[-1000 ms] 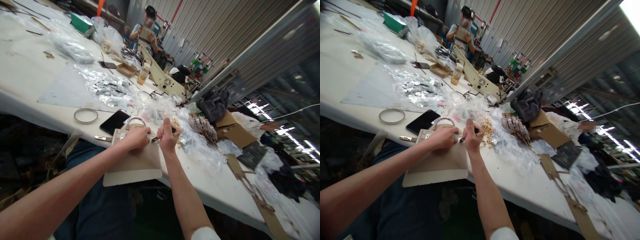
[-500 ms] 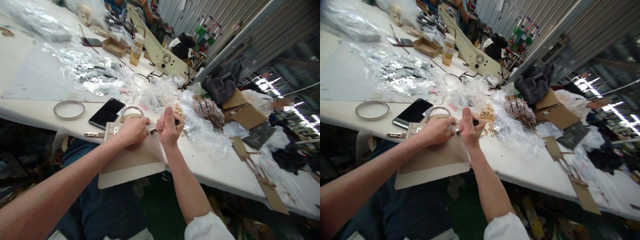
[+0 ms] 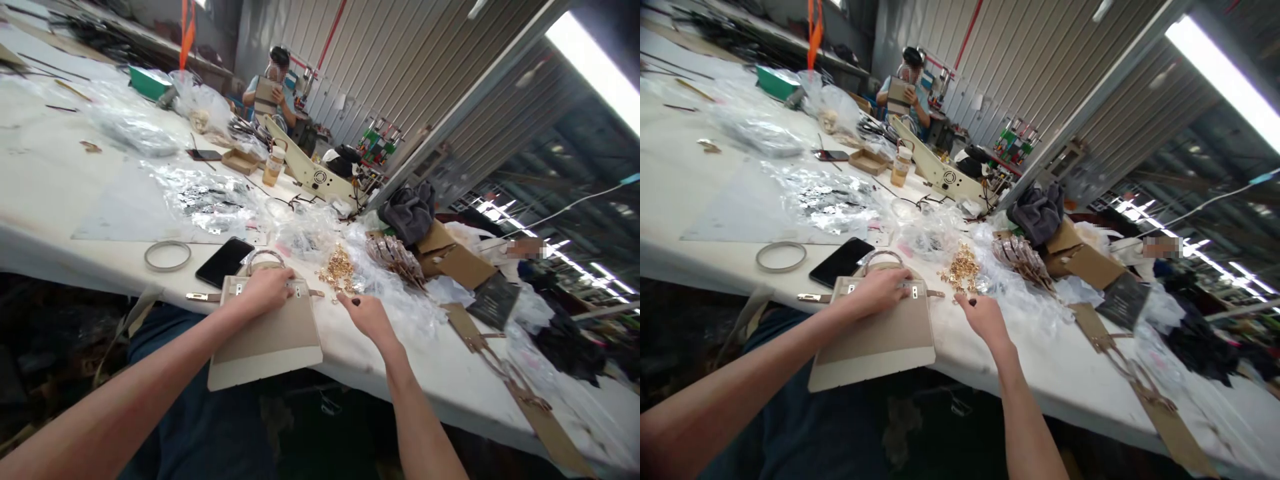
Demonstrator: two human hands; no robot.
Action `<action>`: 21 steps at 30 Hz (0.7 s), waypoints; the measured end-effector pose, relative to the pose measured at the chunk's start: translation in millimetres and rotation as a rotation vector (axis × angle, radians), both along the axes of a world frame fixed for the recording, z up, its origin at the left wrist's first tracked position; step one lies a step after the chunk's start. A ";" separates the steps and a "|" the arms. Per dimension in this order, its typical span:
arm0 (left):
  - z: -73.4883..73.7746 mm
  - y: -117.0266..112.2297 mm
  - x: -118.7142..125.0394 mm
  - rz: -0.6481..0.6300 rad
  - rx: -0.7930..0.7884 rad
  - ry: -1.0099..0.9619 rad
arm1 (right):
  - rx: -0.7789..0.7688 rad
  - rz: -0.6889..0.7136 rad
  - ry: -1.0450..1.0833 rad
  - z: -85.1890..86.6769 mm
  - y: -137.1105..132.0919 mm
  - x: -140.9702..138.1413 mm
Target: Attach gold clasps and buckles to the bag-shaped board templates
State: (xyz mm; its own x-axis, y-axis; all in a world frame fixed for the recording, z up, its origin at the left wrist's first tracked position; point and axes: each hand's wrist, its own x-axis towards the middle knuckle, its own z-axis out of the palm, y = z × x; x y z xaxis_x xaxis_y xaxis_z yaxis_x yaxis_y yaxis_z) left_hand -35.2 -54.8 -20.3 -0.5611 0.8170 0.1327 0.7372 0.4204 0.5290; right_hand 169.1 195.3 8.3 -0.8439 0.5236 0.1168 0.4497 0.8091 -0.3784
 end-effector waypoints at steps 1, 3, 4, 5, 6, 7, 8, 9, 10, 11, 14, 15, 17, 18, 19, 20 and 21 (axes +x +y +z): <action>0.4 -0.2 0.1 -0.002 0.008 0.000 | 0.083 -0.038 -0.072 -10.7 7.9 11.0; 1.4 -0.8 1.1 -0.007 0.031 0.010 | 0.198 -0.080 -0.112 -32.4 18.0 28.6; 2.2 -1.6 1.8 -0.010 0.041 0.017 | 0.240 -0.089 -0.094 -42.5 20.6 35.3; 3.3 -3.0 2.5 -0.013 0.049 0.027 | 0.275 -0.094 -0.057 -51.4 21.9 40.7; 4.7 -5.2 3.0 -0.014 0.054 0.039 | 0.302 -0.096 -0.014 -59.0 22.2 44.9; 6.6 -8.3 3.4 -0.015 0.057 0.055 | 0.322 -0.095 0.033 -64.8 21.6 47.9; 8.8 -12.5 3.3 -0.010 0.066 0.079 | 0.341 -0.089 0.084 -68.7 20.1 49.7; 11.3 -17.7 3.0 0.002 0.085 0.109 | 0.359 -0.077 0.140 -70.6 17.7 50.3; 14.0 -23.9 2.3 0.020 0.115 0.137 | 0.375 -0.058 0.205 -70.3 13.9 49.7; 16.6 -31.0 1.3 0.043 0.159 0.156 | 0.381 -0.037 0.279 -68.1 8.6 47.9; 20.8 -56.0 -2.5 0.120 0.349 0.134 | 0.250 0.016 0.503 -53.4 -17.7 33.9; 19.9 -64.8 -3.8 0.151 0.413 0.101 | 0.159 0.039 0.552 -47.2 -29.2 26.5; 13.2 -82.2 -6.7 0.245 0.511 0.016 | -0.001 0.106 0.587 -35.1 -53.5 9.2; 7.4 -90.5 -8.2 0.303 0.538 -0.038 | -0.052 0.140 0.589 -29.5 -65.1 0.6; 0.3 -98.5 -9.6 0.362 0.556 -0.101 | -0.092 0.168 0.597 -24.1 -76.0 -7.0; -7.5 -105.9 -11.0 0.411 0.570 -0.175 | -0.134 0.185 0.616 -19.1 -86.1 -12.5; -15.7 -112.8 -12.2 0.446 0.584 -0.261 | -0.188 0.193 0.654 -14.4 -95.4 -15.6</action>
State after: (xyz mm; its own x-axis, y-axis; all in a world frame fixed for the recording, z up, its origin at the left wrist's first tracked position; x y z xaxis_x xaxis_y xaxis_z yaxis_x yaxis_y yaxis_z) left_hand -47.4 -167.6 -36.0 -0.8923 0.3454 0.2908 0.3854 0.2473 0.8890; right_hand 153.4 99.8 -6.0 -0.7110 0.4328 0.5542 -0.0626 0.7461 -0.6629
